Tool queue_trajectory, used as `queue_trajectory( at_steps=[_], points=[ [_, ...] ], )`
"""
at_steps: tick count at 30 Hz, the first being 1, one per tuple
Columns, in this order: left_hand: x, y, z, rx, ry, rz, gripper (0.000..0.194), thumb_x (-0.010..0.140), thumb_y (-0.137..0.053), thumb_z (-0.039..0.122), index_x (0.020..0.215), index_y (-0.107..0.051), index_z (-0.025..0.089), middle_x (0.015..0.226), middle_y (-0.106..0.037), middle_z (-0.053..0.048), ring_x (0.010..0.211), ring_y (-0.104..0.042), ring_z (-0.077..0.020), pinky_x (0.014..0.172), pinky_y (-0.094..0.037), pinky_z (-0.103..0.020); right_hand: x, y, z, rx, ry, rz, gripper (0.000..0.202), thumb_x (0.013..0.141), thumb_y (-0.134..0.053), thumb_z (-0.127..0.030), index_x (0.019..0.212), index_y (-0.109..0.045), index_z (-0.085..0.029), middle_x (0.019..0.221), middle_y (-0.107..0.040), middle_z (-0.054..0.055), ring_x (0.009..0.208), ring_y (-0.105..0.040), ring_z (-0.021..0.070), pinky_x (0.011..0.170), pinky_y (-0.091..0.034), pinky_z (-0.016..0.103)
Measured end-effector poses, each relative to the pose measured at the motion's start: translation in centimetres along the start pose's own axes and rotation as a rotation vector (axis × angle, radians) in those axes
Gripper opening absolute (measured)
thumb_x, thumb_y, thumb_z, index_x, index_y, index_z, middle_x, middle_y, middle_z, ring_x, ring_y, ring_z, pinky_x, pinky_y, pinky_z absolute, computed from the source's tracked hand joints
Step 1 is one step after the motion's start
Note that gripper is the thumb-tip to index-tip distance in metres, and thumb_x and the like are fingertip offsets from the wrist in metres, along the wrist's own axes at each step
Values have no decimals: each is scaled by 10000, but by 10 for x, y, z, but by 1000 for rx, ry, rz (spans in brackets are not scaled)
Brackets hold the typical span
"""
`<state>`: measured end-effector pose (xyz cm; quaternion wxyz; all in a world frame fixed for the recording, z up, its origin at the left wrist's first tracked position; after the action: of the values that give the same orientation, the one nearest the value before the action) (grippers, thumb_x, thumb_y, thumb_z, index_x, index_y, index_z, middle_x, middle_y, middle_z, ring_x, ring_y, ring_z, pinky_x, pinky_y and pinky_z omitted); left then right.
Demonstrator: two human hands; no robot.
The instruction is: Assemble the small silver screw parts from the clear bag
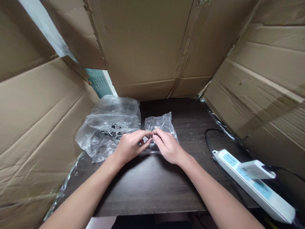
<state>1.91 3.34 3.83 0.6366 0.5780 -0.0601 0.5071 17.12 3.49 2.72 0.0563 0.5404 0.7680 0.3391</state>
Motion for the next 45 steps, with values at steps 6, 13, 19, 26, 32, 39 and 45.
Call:
queue_trajectory(
  at_steps=[6, 13, 19, 26, 32, 39, 45],
  points=[
    [0, 1, 1, 8, -19, 4, 147, 941, -638, 203, 1082, -662, 170, 848, -723, -2, 584, -629, -75, 589, -497, -189, 0, 0, 2, -14, -5, -3, 197, 1031, -365, -263, 916, -518, -215, 847, -597, 8, 768, -558, 166, 705, -377, 295],
    [0, -1, 1, 25, -20, -20, 140, 960, -609, 224, 1074, -665, 165, 834, -717, -12, 582, -621, -82, 578, -484, -196, -1, -1, 3, -34, -11, -24, 215, 1037, -353, -273, 905, -512, -212, 823, -596, 10, 743, -556, 168, 700, -379, 297],
    [-1, -1, -1, 51, -5, -27, 155, 970, -593, 234, 1093, -664, 173, 841, -718, -10, 602, -632, -91, 582, -491, -200, 0, -1, 0, -18, -7, -26, 190, 1028, -383, -268, 937, -540, -211, 871, -627, 21, 786, -580, 177, 718, -394, 303],
    [0, 0, -3, 57, 8, 5, 155, 972, -599, 247, 1096, -656, 174, 912, -746, -24, 633, -667, -96, 589, -506, -196, -1, 2, -1, -3, 6, 28, 107, 1002, -430, -227, 1022, -536, -223, 989, -648, 28, 879, -597, 184, 780, -418, 308],
    [-1, -1, -2, 16, 6, 5, 142, 955, -625, 227, 1088, -653, 186, 895, -737, -3, 596, -640, -76, 589, -505, -191, -1, 0, 0, -15, -6, 14, 138, 1019, -397, -247, 973, -525, -221, 919, -626, 14, 810, -573, 170, 741, -403, 303],
    [0, 0, -2, 27, -3, 2, 123, 961, -618, 237, 1067, -652, 185, 889, -740, -8, 619, -654, -89, 584, -504, -197, 0, -1, 1, -24, -9, 10, 188, 1030, -377, -256, 948, -541, -215, 890, -630, 17, 783, -574, 168, 707, -388, 298],
    [0, -1, -1, 58, 4, -15, 156, 978, -589, 261, 1090, -653, 174, 915, -747, -27, 636, -669, -99, 593, -516, -202, -1, 0, 1, -19, -16, -1, 201, 1029, -376, -255, 1003, -572, -214, 939, -656, 28, 823, -595, 177, 740, -410, 304]
  ],
)
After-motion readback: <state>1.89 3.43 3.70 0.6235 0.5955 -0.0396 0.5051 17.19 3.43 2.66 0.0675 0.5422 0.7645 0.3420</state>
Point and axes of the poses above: each hand's wrist, its own x-axis towards the middle knuckle, its own y-axis out of the back of the hand, z = x × y, the point moved 5 cm from there along x, towards the middle knuckle
